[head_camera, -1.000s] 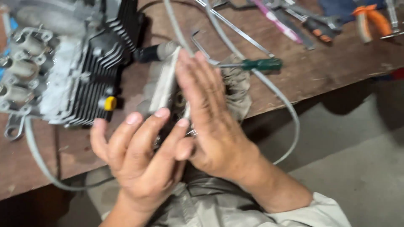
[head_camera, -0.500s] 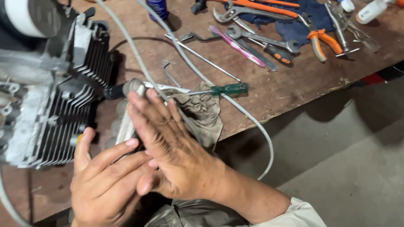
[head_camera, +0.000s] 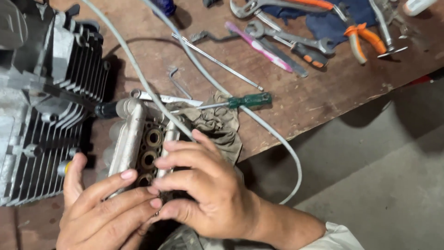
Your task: Disassembling, cleaning, and reassembling the internal valve components of a high-pressure pump head on a workbench.
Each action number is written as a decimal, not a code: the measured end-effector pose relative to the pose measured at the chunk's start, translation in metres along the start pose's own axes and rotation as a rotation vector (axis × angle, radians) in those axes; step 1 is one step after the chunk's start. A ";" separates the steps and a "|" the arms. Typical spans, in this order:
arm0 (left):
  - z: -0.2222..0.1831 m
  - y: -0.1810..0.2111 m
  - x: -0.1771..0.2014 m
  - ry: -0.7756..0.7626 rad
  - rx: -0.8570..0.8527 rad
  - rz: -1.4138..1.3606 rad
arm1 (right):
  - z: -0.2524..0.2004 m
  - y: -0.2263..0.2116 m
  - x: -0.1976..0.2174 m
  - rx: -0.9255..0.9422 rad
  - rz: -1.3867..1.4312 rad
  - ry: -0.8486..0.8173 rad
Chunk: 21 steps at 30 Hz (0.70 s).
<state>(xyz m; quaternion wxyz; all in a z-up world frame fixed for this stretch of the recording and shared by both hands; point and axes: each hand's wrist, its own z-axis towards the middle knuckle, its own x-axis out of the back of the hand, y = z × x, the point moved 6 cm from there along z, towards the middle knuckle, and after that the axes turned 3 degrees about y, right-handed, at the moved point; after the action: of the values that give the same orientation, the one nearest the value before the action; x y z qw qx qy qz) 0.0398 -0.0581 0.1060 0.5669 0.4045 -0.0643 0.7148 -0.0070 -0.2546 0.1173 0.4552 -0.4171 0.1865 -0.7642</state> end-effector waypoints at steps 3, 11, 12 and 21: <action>0.006 0.009 0.005 0.014 -0.001 -0.040 | -0.003 0.002 0.006 -0.031 0.070 0.060; 0.016 0.014 0.015 -0.003 -0.056 -0.081 | 0.000 -0.006 -0.002 -0.121 0.175 -0.048; 0.017 0.018 0.016 0.002 -0.089 -0.059 | 0.000 -0.005 -0.002 -0.173 0.156 -0.061; 0.003 0.023 0.027 0.017 -0.201 -0.006 | -0.024 0.000 -0.020 -0.253 0.086 -0.070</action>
<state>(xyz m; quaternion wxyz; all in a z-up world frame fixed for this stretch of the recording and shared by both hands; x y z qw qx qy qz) 0.0209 -0.0470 0.1341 0.6072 0.3397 -0.1299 0.7064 -0.0215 -0.2396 0.0940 0.4377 -0.4893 0.2831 -0.6992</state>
